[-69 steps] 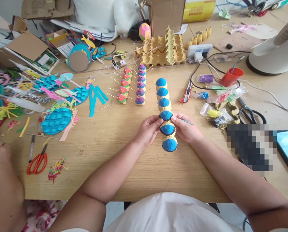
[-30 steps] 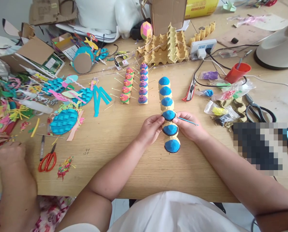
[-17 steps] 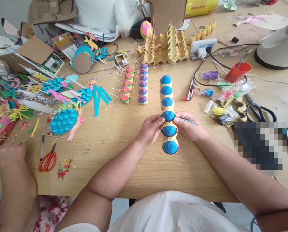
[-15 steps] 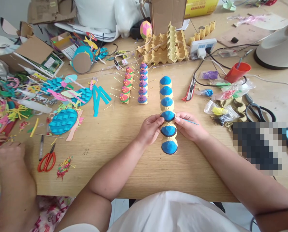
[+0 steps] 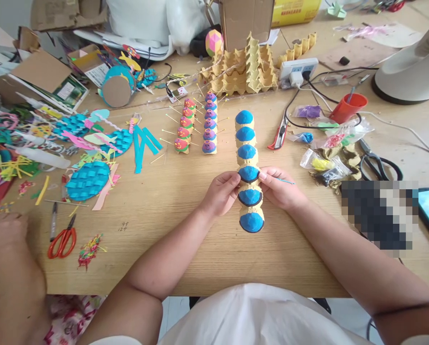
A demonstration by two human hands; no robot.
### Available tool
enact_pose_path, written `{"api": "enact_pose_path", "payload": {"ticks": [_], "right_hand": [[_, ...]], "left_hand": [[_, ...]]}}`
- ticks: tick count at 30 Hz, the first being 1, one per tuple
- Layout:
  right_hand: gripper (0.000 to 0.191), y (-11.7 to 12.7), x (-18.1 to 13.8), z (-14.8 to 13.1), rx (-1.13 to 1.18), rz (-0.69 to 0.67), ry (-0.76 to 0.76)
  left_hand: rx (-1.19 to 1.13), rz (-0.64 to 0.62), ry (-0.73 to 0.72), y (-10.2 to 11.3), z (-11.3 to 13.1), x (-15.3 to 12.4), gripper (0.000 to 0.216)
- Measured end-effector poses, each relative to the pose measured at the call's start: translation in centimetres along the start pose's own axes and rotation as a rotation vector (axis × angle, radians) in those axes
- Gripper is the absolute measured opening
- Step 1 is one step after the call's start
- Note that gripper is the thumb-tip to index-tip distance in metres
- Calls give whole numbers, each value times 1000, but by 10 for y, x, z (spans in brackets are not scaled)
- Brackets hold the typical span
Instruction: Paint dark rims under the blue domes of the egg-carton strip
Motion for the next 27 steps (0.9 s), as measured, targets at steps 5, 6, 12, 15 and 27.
{"api": "enact_pose_path", "payload": {"ticks": [5,6,12,15,27], "right_hand": [[46,-1,1,-2,-15,-10,6],[47,-1,1,-2,-17,-9,4],[49,2,0,-1,-19,23,1],[49,1,-1,-2,-23,32,3],[44,-5,1,-3,30,-18,28]], "left_hand": [[-6,-14,3,-2,0,-1,50],[-6,-18,2,-3,0,-1,49],[-11,-11,-1,-2,-1,-1,51],[2,-8,4,-2,-1,-1,52],[-51,-46,9,-5,-2,-2,48]]}}
Point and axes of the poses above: each hand's wrist, its own x-axis towards the middle knuckle, its own y-axis out of the back of the hand, z = x × y, the point moved 9 cm from there along x, towards the middle knuckle, and after that the axes turned 11 degrees about -z, right-handed, at the moved point
